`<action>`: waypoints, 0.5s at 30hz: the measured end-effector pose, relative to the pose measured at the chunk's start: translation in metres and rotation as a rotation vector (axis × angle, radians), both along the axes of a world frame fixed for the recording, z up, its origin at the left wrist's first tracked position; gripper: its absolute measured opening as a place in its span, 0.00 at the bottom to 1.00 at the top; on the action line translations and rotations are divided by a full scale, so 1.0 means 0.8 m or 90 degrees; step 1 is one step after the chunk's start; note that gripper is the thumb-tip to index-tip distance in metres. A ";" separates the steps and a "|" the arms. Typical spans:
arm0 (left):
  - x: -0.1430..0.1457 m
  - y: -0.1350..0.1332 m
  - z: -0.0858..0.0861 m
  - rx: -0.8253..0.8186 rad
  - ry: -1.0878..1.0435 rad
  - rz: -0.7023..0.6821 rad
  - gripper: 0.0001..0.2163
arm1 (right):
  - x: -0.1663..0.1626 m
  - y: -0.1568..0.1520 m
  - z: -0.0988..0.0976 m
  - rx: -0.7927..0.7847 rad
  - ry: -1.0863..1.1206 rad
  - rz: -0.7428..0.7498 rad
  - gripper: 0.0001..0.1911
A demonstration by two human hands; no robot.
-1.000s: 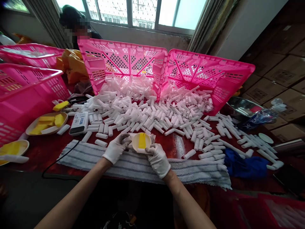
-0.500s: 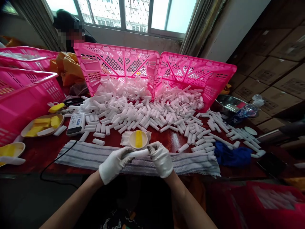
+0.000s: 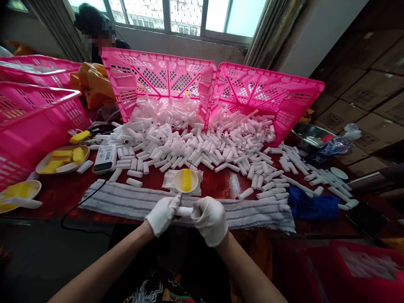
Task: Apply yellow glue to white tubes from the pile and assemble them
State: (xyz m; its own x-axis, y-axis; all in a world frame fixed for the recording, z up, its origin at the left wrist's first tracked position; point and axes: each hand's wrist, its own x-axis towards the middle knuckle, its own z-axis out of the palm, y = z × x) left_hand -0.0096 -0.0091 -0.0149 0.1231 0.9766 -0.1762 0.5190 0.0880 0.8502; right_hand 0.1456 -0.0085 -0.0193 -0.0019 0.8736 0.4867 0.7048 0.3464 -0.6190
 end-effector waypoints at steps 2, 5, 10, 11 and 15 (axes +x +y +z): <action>0.000 0.004 -0.005 -0.120 -0.077 -0.052 0.25 | -0.002 -0.004 0.000 0.118 -0.126 0.040 0.13; 0.006 0.003 -0.007 -0.088 -0.043 -0.025 0.24 | -0.008 -0.004 -0.007 0.126 -0.182 0.012 0.16; 0.014 -0.004 -0.007 0.084 0.063 0.066 0.22 | -0.012 -0.006 -0.020 0.048 -0.150 -0.086 0.18; 0.015 -0.005 -0.008 0.065 0.038 0.059 0.23 | -0.013 -0.009 -0.021 0.066 -0.171 -0.075 0.18; 0.029 -0.014 -0.010 0.121 0.066 0.074 0.23 | -0.015 -0.020 -0.021 -0.019 -0.114 -0.119 0.18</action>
State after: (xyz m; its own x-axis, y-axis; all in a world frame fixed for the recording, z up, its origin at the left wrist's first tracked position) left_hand 0.0139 -0.0202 -0.0226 -0.0011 1.0000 0.0056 0.5997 -0.0038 0.8002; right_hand 0.1333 -0.0243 -0.0362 0.0766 0.8805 0.4678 0.8542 0.1840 -0.4863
